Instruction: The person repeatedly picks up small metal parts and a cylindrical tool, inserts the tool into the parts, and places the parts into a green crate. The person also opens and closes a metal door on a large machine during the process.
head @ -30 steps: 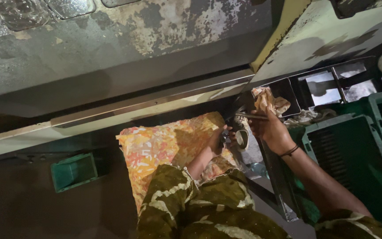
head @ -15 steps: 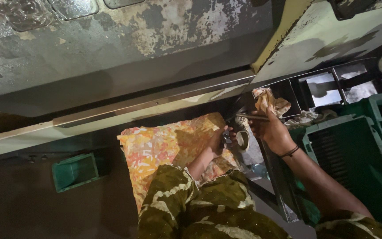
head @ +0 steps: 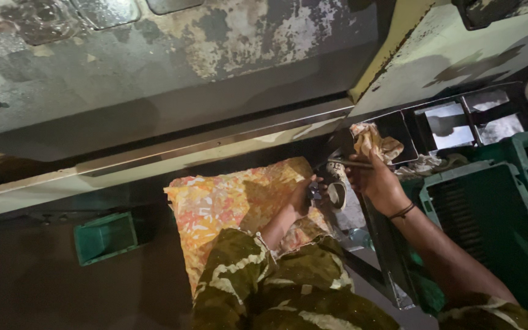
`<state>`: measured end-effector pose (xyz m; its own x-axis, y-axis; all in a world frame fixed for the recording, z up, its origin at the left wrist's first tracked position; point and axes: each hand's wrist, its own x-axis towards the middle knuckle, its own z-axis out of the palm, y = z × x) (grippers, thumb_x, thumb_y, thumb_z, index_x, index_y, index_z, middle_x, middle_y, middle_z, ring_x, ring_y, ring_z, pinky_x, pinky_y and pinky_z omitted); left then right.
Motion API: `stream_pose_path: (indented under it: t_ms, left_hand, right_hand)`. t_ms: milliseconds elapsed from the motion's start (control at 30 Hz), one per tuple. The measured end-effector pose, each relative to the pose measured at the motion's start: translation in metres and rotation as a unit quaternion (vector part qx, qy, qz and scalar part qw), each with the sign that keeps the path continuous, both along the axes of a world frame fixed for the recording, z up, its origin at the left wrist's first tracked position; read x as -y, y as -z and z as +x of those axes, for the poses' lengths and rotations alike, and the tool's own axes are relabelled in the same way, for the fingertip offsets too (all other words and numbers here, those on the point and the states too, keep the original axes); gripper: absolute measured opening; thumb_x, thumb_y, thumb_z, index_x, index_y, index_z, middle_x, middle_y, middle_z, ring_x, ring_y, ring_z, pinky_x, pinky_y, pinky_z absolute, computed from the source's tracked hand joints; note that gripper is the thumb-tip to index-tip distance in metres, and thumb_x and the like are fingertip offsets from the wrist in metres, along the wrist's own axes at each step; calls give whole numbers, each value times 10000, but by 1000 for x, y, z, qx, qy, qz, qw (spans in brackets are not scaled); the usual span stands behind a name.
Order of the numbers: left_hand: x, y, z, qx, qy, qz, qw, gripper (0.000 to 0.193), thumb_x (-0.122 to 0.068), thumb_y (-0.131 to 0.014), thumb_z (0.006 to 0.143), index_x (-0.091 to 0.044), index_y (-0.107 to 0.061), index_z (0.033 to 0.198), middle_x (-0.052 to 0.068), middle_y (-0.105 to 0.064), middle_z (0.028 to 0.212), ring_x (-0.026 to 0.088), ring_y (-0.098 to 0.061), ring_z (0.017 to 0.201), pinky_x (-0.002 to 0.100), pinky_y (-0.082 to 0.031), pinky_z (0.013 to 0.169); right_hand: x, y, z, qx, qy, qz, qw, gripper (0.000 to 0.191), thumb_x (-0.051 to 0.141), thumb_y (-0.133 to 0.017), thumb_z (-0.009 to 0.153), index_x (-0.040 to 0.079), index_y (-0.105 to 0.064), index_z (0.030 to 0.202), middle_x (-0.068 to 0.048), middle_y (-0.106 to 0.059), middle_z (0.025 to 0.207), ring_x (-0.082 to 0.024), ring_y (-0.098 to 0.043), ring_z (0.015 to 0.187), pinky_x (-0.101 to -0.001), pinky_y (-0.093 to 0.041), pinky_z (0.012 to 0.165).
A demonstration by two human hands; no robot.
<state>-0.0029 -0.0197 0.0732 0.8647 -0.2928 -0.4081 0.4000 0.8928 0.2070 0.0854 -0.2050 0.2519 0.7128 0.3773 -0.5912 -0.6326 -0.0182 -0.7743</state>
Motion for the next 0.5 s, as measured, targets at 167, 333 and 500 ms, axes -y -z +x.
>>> stream_pose_path:
  t_ms: [167, 333, 500]
  left_hand:
    - [-1, -3, 4, -2, 13, 75, 997, 392, -469, -625, 1018, -121, -638, 1198, 73, -717, 960, 242, -706, 820, 366, -591, 706]
    - [-4, -5, 3, -17, -11, 14, 1000, 358, -452, -625, 1026, -112, -680, 1121, 60, -700, 952, 242, -696, 785, 369, -598, 712]
    - [-54, -35, -16, 3, -100, -36, 994, 359, -462, -615, 1029, -113, -660, 956, 81, -649, 894, 233, -628, 763, 370, -534, 695]
  right_hand:
    - [11, 19, 5, 26, -18, 134, 991, 596, 599, -442, 1056, 96, -575, 1347, -102, -677, 1149, -235, -643, 961, -401, -519, 814]
    - [21, 40, 18, -3, -15, 121, 993, 630, 631, -430, 1059, 97, -595, 1350, -105, -687, 1138, -234, -651, 945, -393, -522, 798]
    - [23, 59, 31, -26, -11, 152, 988, 602, 634, -433, 1083, 105, -609, 1309, -103, -700, 1092, -256, -650, 908, -401, -535, 772]
